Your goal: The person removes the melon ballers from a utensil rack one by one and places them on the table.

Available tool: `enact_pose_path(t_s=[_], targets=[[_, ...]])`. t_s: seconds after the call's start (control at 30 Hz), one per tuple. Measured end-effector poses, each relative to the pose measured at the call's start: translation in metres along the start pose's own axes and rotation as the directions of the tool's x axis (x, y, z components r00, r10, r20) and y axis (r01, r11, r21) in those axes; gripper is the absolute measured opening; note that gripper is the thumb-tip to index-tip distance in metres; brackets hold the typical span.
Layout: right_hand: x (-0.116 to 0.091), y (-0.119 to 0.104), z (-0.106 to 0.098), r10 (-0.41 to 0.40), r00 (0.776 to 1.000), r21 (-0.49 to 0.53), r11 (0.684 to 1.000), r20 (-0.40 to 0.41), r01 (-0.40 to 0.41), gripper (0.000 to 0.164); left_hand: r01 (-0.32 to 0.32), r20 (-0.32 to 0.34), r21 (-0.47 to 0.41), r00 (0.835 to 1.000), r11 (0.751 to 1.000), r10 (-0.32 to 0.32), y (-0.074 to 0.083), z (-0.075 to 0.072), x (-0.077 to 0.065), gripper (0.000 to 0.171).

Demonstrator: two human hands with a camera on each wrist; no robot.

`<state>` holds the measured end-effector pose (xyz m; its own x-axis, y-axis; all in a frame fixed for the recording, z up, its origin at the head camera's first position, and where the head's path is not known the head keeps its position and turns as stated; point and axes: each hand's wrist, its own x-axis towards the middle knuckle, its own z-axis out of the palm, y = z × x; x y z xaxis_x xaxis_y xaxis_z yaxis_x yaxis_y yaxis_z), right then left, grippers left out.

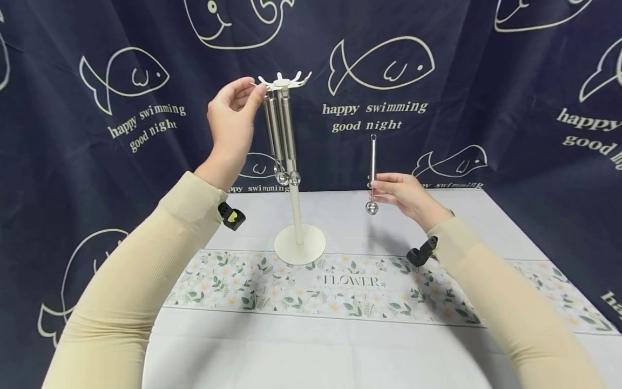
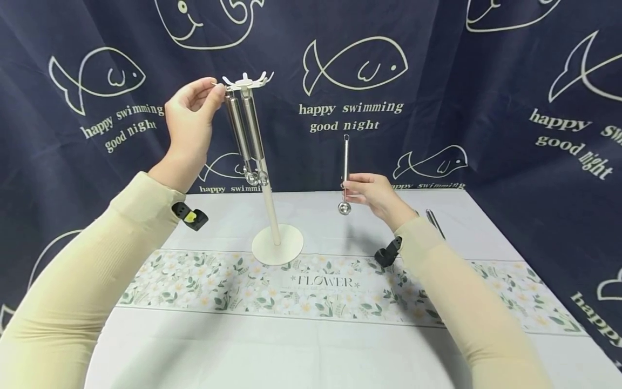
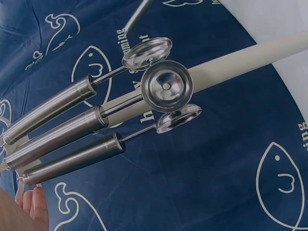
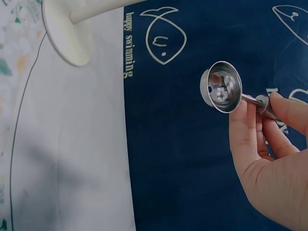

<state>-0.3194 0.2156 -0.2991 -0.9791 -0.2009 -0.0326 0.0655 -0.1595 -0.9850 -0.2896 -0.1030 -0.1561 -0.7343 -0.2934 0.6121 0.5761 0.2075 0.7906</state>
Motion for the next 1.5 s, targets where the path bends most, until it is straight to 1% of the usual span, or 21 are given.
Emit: enact_pose_path(t_s=[0.2, 0.3, 0.47, 0.57, 0.7, 0.8, 0.87, 1.0, 1.03, 1.17, 1.23, 1.4, 1.5], targets=[[-0.002, 0.008, -0.012, 0.045, 0.999, -0.042, 0.998, -0.022, -0.046, 0.014, -0.001, 0.005, 0.004, 1.000, 1.000, 0.001, -0.003, -0.001, 0.000, 0.038], [-0.001, 0.014, -0.018, 0.063, 0.998, -0.038, 0.997, -0.032, -0.064, 0.012, -0.008, -0.002, 0.008, 1.000, 1.000, 0.008, -0.004, -0.002, 0.001, 0.038], [-0.003, 0.023, -0.031, 0.105, 0.993, -0.047, 0.993, -0.059, -0.108, 0.011, -0.007, 0.015, 0.006, 1.000, 1.000, 0.007, -0.006, -0.001, 0.002, 0.039], [-0.006, 0.027, -0.039, 0.119, 0.992, -0.050, 0.991, -0.051, -0.121, 0.012, -0.006, 0.018, -0.002, 1.000, 1.000, 0.006, -0.006, 0.000, 0.001, 0.039], [-0.010, 0.030, -0.049, 0.127, 0.992, -0.101, 0.987, -0.016, -0.128, 0.010, -0.013, 0.011, -0.018, 1.000, 1.000, 0.013, -0.006, 0.000, 0.000, 0.038], [-0.010, 0.032, -0.058, 0.149, 0.989, -0.169, 0.975, -0.002, -0.147, 0.008, -0.018, 0.012, -0.019, 1.000, 1.000, 0.018, -0.005, 0.000, 0.000, 0.038], [-0.010, 0.035, -0.064, 0.169, 0.986, -0.196, 0.966, -0.001, -0.166, 0.006, -0.018, 0.015, -0.022, 1.000, 1.000, 0.018, -0.006, 0.000, 0.000, 0.038], [-0.009, 0.039, -0.073, 0.216, 0.976, -0.188, 0.959, -0.013, -0.215, 0.017, -0.015, 0.021, -0.023, 1.000, 1.000, 0.016, -0.005, 0.000, 0.001, 0.039], [-0.009, 0.040, -0.075, 0.225, 0.974, -0.184, 0.957, -0.012, -0.224, 0.017, -0.016, 0.022, -0.022, 1.000, 1.000, 0.017, -0.004, 0.000, 0.001, 0.038], [-0.007, 0.040, -0.083, 0.270, 0.963, -0.189, 0.945, -0.011, -0.267, 0.005, -0.020, 0.021, -0.028, 1.000, 0.999, 0.021, -0.001, 0.000, 0.000, 0.038], [-0.006, 0.040, -0.087, 0.297, 0.955, -0.185, 0.938, -0.003, -0.292, 0.010, -0.019, 0.021, -0.032, 1.000, 0.999, 0.020, 0.000, 0.000, 0.000, 0.038], [-0.002, 0.044, -0.093, 0.370, 0.929, -0.133, 0.921, 0.004, -0.367, 0.023, -0.013, 0.023, -0.034, 1.000, 0.999, 0.014, -0.002, 0.000, -0.001, 0.038], [0.000, 0.049, -0.097, 0.399, 0.917, -0.134, 0.909, -0.001, -0.396, 0.025, -0.008, 0.019, -0.042, 1.000, 0.999, 0.008, -0.005, 0.000, -0.001, 0.037]])
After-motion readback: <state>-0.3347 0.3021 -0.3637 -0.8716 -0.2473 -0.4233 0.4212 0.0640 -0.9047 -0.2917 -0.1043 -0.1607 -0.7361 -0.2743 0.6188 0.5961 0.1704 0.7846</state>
